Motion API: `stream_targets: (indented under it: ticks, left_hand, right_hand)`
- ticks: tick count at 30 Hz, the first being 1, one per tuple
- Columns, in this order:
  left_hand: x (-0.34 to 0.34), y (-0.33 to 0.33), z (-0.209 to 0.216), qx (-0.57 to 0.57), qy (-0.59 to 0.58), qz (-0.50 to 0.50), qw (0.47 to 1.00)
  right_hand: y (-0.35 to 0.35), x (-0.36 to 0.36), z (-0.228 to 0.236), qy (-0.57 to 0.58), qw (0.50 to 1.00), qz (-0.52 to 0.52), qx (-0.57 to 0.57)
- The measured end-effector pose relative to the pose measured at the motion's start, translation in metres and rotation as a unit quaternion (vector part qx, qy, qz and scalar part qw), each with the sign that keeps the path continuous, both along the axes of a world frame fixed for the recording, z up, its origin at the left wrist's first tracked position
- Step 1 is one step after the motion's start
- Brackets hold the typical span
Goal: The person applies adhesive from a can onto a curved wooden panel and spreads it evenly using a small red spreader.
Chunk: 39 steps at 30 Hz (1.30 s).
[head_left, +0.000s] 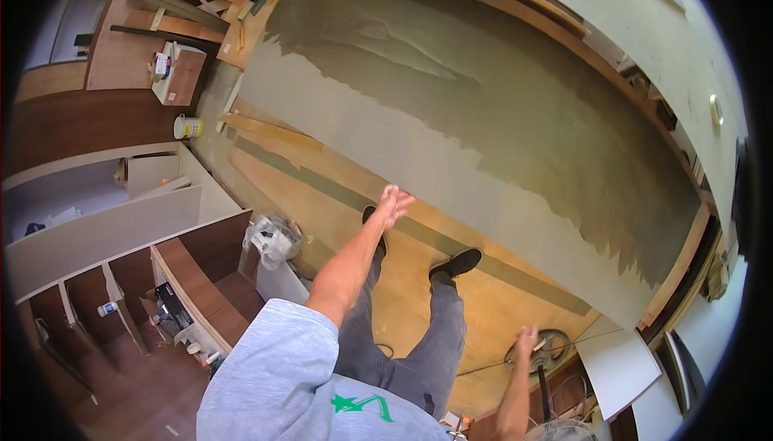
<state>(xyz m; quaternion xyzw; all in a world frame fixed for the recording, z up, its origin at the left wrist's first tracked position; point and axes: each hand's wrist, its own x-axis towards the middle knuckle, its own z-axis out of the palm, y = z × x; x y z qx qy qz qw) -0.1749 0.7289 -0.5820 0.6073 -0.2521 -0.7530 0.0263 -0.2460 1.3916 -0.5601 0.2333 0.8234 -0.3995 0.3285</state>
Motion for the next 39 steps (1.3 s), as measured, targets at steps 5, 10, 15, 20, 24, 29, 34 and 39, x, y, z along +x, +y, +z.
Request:
stream_targets:
  ticks: [5,10,15,20,24,29,34,39]
  left_hand:
    - [0.094,-0.019,0.038,-0.022,-0.118,-0.188,0.975]
    - [0.232,-0.056,0.094,-0.047,-0.129,-0.222,0.965]
    - [0.318,-0.136,0.109,-0.098,-0.052,-0.137,0.984]
    - [0.442,-0.242,0.129,-0.137,-0.088,-0.068,0.984]
    - [0.463,-0.267,0.149,-0.137,-0.110,0.029,0.984]
    - [0.470,-0.273,0.149,-0.051,-0.100,0.011,0.994]
    - [0.478,-0.307,0.147,0.029,-0.159,0.002,0.987]
    - [0.435,-0.411,0.168,0.004,-0.133,-0.012,0.991]
  right_hand:
    - [-0.174,0.113,0.011,-0.113,0.991,0.014,-0.065]
    - [-0.369,0.151,0.063,-0.095,0.991,0.074,-0.059]
    - [-0.542,0.107,0.037,0.044,0.969,0.180,-0.164]
    - [-0.755,0.122,0.043,-0.141,0.942,0.165,-0.256]
    - [-0.873,0.127,0.033,-0.219,0.931,0.055,-0.286]
    - [-0.973,0.152,-0.025,-0.307,0.912,-0.116,-0.246]
    - [-1.080,0.176,-0.061,-0.331,0.856,-0.316,-0.239]
    - [-1.106,0.149,-0.084,-0.316,0.770,-0.495,-0.250]
